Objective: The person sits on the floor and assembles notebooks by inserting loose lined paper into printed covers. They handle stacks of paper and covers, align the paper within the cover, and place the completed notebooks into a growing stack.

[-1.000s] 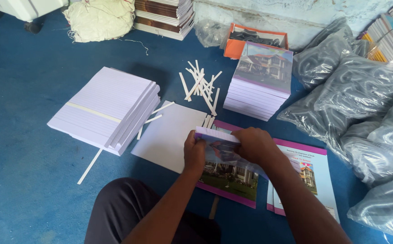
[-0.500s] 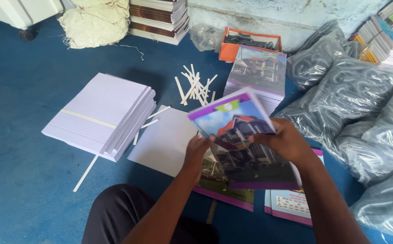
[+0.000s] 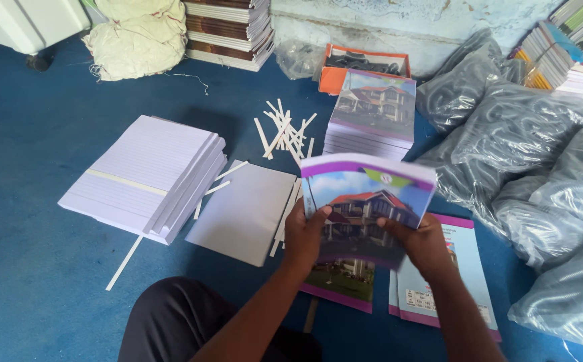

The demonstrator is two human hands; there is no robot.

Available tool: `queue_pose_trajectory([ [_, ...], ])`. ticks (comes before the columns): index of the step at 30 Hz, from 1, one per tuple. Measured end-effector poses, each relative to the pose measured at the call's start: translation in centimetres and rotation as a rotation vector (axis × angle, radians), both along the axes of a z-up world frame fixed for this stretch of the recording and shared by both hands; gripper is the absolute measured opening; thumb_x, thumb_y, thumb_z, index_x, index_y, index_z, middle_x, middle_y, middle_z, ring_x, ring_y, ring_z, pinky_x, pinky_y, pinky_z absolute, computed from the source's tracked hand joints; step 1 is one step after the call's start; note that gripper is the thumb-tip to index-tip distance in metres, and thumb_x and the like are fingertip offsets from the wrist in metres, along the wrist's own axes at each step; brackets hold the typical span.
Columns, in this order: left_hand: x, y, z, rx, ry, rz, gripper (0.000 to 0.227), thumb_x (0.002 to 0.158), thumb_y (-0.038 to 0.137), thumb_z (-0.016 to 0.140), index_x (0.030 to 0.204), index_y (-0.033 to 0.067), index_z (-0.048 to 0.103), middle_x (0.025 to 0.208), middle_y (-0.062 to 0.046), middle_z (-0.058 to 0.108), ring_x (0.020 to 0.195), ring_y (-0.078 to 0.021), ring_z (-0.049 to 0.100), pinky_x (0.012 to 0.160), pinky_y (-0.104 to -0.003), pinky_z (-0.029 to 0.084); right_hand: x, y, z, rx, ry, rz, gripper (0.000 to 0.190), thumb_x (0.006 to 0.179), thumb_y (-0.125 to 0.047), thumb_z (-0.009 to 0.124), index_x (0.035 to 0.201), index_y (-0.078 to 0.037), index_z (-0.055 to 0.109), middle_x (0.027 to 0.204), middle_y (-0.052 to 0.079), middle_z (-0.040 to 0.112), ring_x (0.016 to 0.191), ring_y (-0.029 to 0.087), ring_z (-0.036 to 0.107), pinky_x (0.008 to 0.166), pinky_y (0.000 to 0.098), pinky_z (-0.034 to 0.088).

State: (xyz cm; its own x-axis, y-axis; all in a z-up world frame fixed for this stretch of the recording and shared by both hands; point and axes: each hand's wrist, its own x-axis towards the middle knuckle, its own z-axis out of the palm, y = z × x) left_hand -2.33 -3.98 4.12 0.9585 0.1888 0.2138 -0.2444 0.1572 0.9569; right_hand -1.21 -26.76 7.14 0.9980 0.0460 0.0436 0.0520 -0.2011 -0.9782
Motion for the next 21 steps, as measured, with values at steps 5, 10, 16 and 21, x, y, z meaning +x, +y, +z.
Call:
queue_pose_trajectory([
  [5, -0.5, -0.4, 0.2, 0.023, -0.042, -0.036, 0.037, 0.097, 0.034, 0.066, 0.119, 0.0038, 0.066, 0.094, -0.005, 0.07, 0.085, -0.0132, 0.066, 0.077, -0.032, 0.054, -0.9, 0.6, -1.9, -0.038, 0.014, -0.187, 0.027, 0.084, -0.022, 0.08, 0.105, -0.006, 0.075, 0.096, 0.013, 0.078, 0.089, 0.022, 0.073, 0.081, 0.0399, 0.059],
  [10, 0.4, 0.6, -1.5, 0.076, -0.059, -0.093, 0.036, 0.096, 0.032, 0.068, 0.117, 0.0032, 0.068, 0.093, -0.005, 0.069, 0.084, -0.0123, 0.064, 0.075, -0.03, 0.053, -1.4, 1.0, -2.4, -0.086, 0.072, -0.225, 0.028, 0.084, -0.025, 0.079, 0.104, -0.006, 0.074, 0.095, 0.011, 0.078, 0.088, 0.023, 0.074, 0.081, 0.039, 0.058],
  [16, 1.2, 1.9, -3.7, 0.123, -0.018, -0.185, 0.037, 0.094, 0.035, 0.07, 0.116, 0.0048, 0.066, 0.092, -0.003, 0.068, 0.085, -0.0125, 0.064, 0.077, -0.03, 0.053, -1.7, 1.2, -3.2, -0.03, 0.06, -0.241, 0.035, 0.082, -0.021, 0.081, 0.107, -0.001, 0.069, 0.098, 0.013, 0.077, 0.092, 0.024, 0.074, 0.085, 0.038, 0.059],
  [21, 0.8, 0.3, -3.7, 0.089, -0.068, -0.082, 0.048, 0.096, 0.039, 0.068, 0.126, 0.0029, 0.059, 0.106, -0.008, 0.065, 0.096, -0.0156, 0.063, 0.083, -0.033, 0.053, -1.0, 1.8, -4.1, 0.063, -0.057, -0.262, 0.052, 0.084, -0.019, 0.076, 0.126, -0.005, 0.051, 0.108, 0.014, 0.072, 0.096, 0.02, 0.073, 0.084, 0.0372, 0.061],
])
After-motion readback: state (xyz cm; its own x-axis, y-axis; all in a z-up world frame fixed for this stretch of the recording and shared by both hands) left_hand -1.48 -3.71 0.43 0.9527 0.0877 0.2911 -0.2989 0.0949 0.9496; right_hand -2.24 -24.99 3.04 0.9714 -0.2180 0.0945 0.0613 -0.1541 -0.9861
